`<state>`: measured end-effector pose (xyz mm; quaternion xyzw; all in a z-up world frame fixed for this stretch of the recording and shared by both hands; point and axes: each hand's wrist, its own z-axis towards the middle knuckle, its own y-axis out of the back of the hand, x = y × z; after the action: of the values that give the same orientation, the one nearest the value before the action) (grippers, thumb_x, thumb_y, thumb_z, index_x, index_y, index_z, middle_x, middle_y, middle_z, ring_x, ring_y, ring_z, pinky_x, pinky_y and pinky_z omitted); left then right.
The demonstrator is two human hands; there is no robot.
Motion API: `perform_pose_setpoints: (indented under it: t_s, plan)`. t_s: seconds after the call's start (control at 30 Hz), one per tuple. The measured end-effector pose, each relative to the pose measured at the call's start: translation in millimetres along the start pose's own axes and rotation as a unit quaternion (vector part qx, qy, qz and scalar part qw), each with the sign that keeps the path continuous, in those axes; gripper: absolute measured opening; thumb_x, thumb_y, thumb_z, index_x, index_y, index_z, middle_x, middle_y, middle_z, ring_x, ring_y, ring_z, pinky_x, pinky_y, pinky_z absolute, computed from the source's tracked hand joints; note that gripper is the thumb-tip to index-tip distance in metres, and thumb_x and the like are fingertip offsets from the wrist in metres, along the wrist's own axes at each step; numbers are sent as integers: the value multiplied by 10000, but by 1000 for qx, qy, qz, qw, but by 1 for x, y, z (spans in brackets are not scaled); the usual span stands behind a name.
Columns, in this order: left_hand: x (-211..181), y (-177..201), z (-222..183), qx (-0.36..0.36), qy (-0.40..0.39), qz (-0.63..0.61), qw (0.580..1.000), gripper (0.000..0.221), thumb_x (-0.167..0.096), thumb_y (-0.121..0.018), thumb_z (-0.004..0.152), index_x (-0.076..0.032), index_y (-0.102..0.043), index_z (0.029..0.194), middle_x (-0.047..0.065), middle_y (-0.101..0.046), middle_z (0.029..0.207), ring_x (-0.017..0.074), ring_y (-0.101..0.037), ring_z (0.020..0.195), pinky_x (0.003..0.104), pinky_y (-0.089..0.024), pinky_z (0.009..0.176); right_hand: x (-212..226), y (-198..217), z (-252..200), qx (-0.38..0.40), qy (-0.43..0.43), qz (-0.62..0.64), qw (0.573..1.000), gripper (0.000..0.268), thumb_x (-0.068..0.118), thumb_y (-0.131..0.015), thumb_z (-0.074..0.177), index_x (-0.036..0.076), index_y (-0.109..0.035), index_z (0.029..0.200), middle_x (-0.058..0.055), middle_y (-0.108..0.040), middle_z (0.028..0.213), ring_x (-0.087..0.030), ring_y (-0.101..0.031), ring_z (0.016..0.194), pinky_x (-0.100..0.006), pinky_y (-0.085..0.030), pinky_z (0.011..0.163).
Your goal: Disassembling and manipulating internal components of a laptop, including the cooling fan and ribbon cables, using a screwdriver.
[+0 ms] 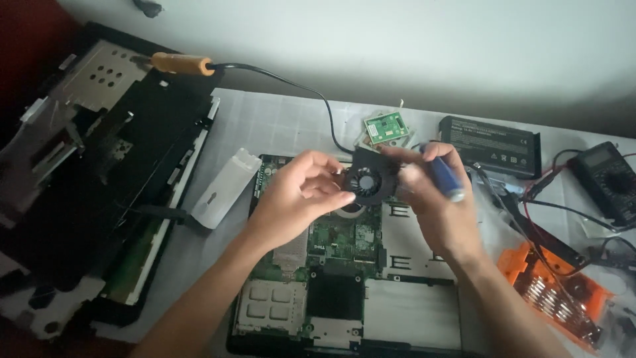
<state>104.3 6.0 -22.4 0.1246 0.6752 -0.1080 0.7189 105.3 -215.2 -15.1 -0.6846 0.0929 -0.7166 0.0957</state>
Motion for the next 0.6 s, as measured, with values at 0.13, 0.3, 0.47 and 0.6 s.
perform_pose_setpoints:
  t_s: [0.13,0.3,0.47,0.6]
  plan:
    - [12,-1,0,-27,0,-16,1000,426,-80,-778,838,61,-575,1185,242,-698,1031,303,-750,919,446,-633,826,11,-11,-4,-41,-31,-10,999,237,226,-609,981,131,-421,1089,-266,-705,1206,-272,-712,975,-445,-597,798]
    - [33,-21,3,-99,-323,318,886,249,8,-723,875,-60,-692,1113,104,-714,961,262,-728,859,363,-610,763,10,-24,-22,11,26,-117,993,329,271,-740,854,97,-530,1039,-205,-684,985,-238,-706,849,-392,-630,698]
    - [22,-18,4,-68,-343,304,886,426,51,-767,850,-91,-678,1242,121,-722,1137,309,-696,1062,480,-580,939,-13,1,-12,13,-53,-27,998,288,26,-715,866,56,-502,1058,-282,-725,956,-342,-781,818,-493,-662,720]
    - [2,-13,-1,6,-257,206,944,377,93,-685,898,-38,-654,1250,195,-714,1194,364,-698,1110,508,-557,994,-20,9,-4,40,-54,-1,998,292,-51,-667,890,68,-481,1081,-248,-700,892,-336,-778,823,-498,-669,726]
